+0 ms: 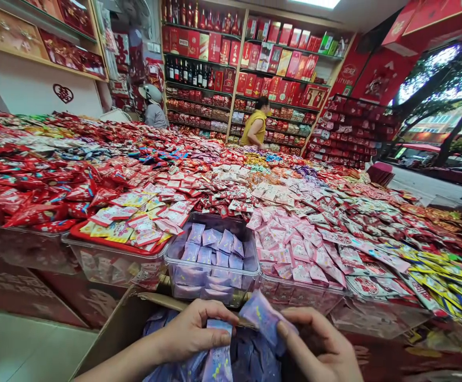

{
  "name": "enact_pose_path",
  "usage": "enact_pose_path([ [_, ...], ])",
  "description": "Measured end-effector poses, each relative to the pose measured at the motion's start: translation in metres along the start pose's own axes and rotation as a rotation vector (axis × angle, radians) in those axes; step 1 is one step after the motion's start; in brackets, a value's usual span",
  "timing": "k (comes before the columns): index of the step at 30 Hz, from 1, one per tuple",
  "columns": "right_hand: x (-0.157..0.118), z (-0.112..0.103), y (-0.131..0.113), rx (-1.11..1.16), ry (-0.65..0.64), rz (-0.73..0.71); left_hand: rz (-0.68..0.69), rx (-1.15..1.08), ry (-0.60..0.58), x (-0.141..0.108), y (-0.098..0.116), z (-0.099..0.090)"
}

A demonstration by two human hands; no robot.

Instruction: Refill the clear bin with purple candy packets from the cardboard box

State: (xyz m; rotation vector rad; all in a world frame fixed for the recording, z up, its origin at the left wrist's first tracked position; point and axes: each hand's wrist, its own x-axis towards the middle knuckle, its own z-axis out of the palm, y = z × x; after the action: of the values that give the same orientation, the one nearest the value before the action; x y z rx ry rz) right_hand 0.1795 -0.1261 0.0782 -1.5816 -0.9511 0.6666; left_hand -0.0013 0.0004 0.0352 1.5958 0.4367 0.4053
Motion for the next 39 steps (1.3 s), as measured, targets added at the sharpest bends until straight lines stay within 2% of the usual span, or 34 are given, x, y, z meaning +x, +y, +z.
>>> enact_pose_path([
  [2, 0.019, -0.001, -0.021, 0.006, 0.004, -0.035, -0.033, 0.08, 0.086, 0.0, -0.004, -0.001],
  [4, 0.044, 0.01, -0.042, 0.062, -0.035, -0.066, -0.047, 0.127, 0.12, 0.001, -0.007, -0.001],
  [6, 0.071, 0.034, -0.057, 0.134, -0.134, -0.056, -0.033, 0.151, 0.114, 0.001, -0.008, -0.001],
  [8, 0.097, 0.064, -0.066, 0.159, -0.272, 0.043, -0.023, 0.158, 0.113, 0.001, -0.01, -0.001],
  [11, 0.127, 0.111, -0.066, 0.022, -0.375, 0.24, -0.024, 0.143, 0.113, 0.001, -0.012, -0.001],
  [14, 0.144, 0.146, -0.058, -0.098, -0.397, 0.332, -0.04, 0.141, 0.097, 0.001, -0.015, -0.001],
  [17, 0.15, 0.165, -0.05, -0.146, -0.425, 0.345, -0.065, 0.145, 0.079, 0.001, -0.014, -0.002],
  [20, 0.15, 0.17, -0.043, -0.199, -0.457, 0.32, -0.075, 0.154, 0.049, 0.0, -0.009, -0.003],
  [25, 0.152, 0.163, -0.035, -0.372, -0.496, 0.186, -0.105, 0.157, 0.024, -0.001, -0.006, -0.005],
  [30, 0.17, 0.157, -0.043, -0.593, -0.583, -0.154, -0.062, 0.172, -0.003, 0.0, -0.008, -0.006],
  [33, 0.178, 0.166, -0.049, -0.683, -0.664, -0.328, -0.029, 0.18, -0.017, 0.002, -0.01, -0.008],
  [36, 0.178, 0.18, -0.05, -0.751, -0.732, -0.419, -0.007, 0.173, -0.041, 0.004, -0.013, -0.009],
  [39, 0.176, 0.19, -0.046, -0.782, -0.736, -0.48, 0.042, 0.161, -0.067, 0.006, -0.017, -0.011],
])
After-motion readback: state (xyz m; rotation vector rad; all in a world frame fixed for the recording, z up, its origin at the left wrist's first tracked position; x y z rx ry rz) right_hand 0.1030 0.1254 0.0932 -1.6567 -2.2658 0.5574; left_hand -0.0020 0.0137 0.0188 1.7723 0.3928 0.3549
